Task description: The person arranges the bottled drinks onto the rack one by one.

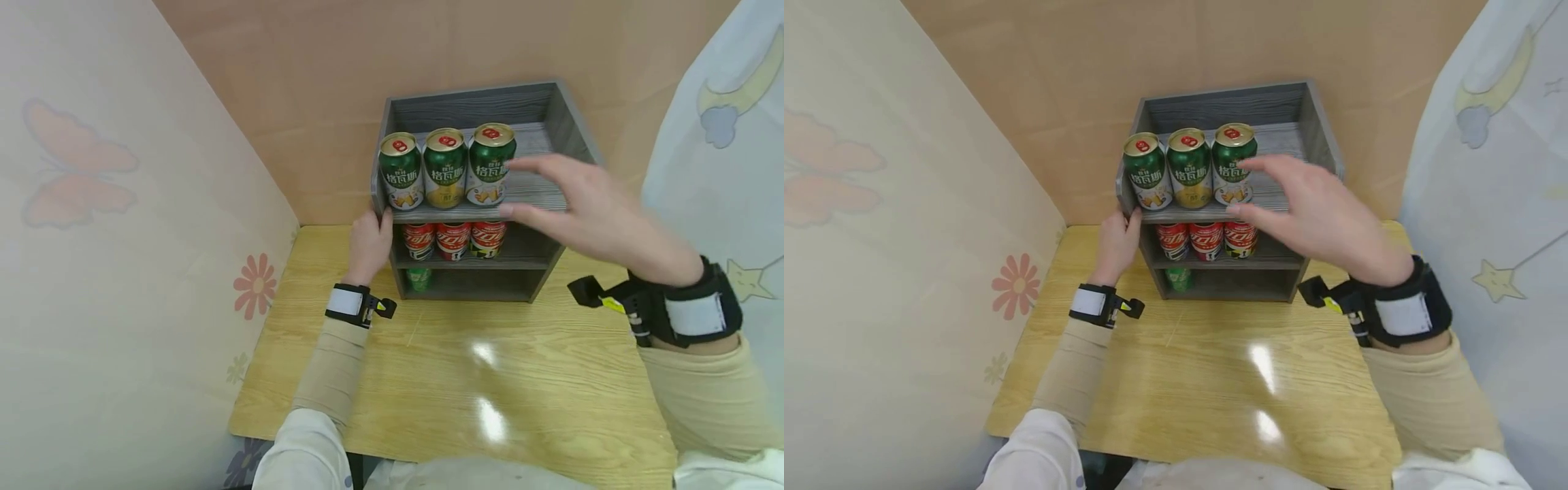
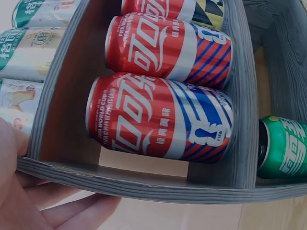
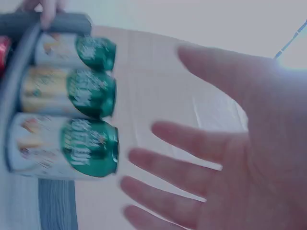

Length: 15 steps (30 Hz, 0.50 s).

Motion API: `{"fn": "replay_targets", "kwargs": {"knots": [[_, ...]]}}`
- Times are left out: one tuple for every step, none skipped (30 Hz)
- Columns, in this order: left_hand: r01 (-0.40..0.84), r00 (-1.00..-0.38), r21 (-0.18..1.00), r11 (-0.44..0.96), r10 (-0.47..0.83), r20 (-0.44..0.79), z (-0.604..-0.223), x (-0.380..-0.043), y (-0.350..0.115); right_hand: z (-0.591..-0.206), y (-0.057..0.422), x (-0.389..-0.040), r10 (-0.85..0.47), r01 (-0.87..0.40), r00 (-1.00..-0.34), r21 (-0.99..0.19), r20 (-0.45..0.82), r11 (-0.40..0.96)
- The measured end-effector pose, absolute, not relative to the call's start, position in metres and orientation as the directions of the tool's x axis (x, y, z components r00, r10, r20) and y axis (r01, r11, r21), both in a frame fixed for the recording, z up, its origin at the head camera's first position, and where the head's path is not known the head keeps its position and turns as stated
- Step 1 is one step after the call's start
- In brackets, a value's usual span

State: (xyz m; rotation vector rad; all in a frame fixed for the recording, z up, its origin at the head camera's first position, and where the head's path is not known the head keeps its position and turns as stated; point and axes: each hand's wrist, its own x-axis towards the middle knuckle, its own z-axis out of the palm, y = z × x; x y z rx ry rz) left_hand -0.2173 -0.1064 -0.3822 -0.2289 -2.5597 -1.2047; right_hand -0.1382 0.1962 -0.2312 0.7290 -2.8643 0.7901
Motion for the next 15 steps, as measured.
{"fn": "replay_targets", "kwargs": {"knots": [[0.266,-0.944,0.723,0.638,0.020,0.330,-0.381,-0.218,-0.107,-0.223,0.197,-0.147,-0.408,-0.454,-0.890,-0.461,0.202,0.762],[0.261,-0.947,0.720,0.643,0.026,0.320,-0.379,-0.220,-0.107,-0.217,0.197,-0.158,-0.394,-0.442,-0.897,-0.460,0.202,0.770],[0.256,-0.950,0.718,0.648,0.034,0.309,-0.377,-0.221,-0.108,-0.213,0.198,-0.171,-0.382,-0.429,-0.903,-0.457,0.196,0.779],[0.251,-0.954,0.716,0.651,0.042,0.297,-0.376,-0.222,-0.108,-0.209,0.198,-0.183,-0.374,-0.417,-0.909,-0.451,0.187,0.789],[0.244,-0.959,0.719,0.651,0.050,0.280,-0.374,-0.223,-0.109,-0.208,0.198,-0.197,-0.367,-0.405,-0.914,-0.446,0.172,0.798],[0.239,-0.962,0.718,0.654,0.059,0.267,-0.373,-0.224,-0.110,-0.207,0.198,-0.210,-0.362,-0.395,-0.918,-0.436,0.161,0.808],[0.235,-0.965,0.715,0.659,0.066,0.256,-0.371,-0.224,-0.111,-0.208,0.198,-0.223,-0.355,-0.385,-0.922,-0.428,0.151,0.817],[0.230,-0.967,0.713,0.663,0.072,0.245,-0.370,-0.225,-0.111,-0.208,0.198,-0.236,-0.349,-0.374,-0.927,-0.412,0.138,0.831],[0.229,-0.968,0.711,0.665,0.077,0.239,-0.369,-0.225,-0.112,-0.209,0.198,-0.247,-0.343,-0.363,-0.931,-0.395,0.124,0.844],[0.225,-0.970,0.709,0.669,0.081,0.231,-0.369,-0.225,-0.113,-0.210,0.197,-0.256,-0.333,-0.347,-0.937,-0.375,0.104,0.859],[0.226,-0.971,0.709,0.668,0.092,0.222,-0.368,-0.226,-0.115,-0.211,0.197,-0.265,-0.325,-0.333,-0.942,-0.356,0.084,0.873],[0.231,-0.972,0.712,0.663,0.119,0.204,-0.367,-0.227,-0.118,-0.212,0.196,-0.271,-0.316,-0.316,-0.947,-0.338,0.057,0.886],[0.227,-0.974,0.729,0.645,0.156,0.166,-0.364,-0.227,-0.123,-0.212,0.195,-0.276,-0.307,-0.299,-0.951,-0.324,0.028,0.897],[0.210,-0.975,0.742,0.636,0.195,0.109,-0.358,-0.227,-0.129,-0.212,0.195,-0.279,-0.300,-0.284,-0.954,-0.308,-0.003,0.908],[0.192,-0.971,0.749,0.634,0.235,0.050,-0.350,-0.227,-0.137,-0.213,0.194,-0.282,-0.293,-0.271,-0.955,-0.299,-0.031,0.915]]}}
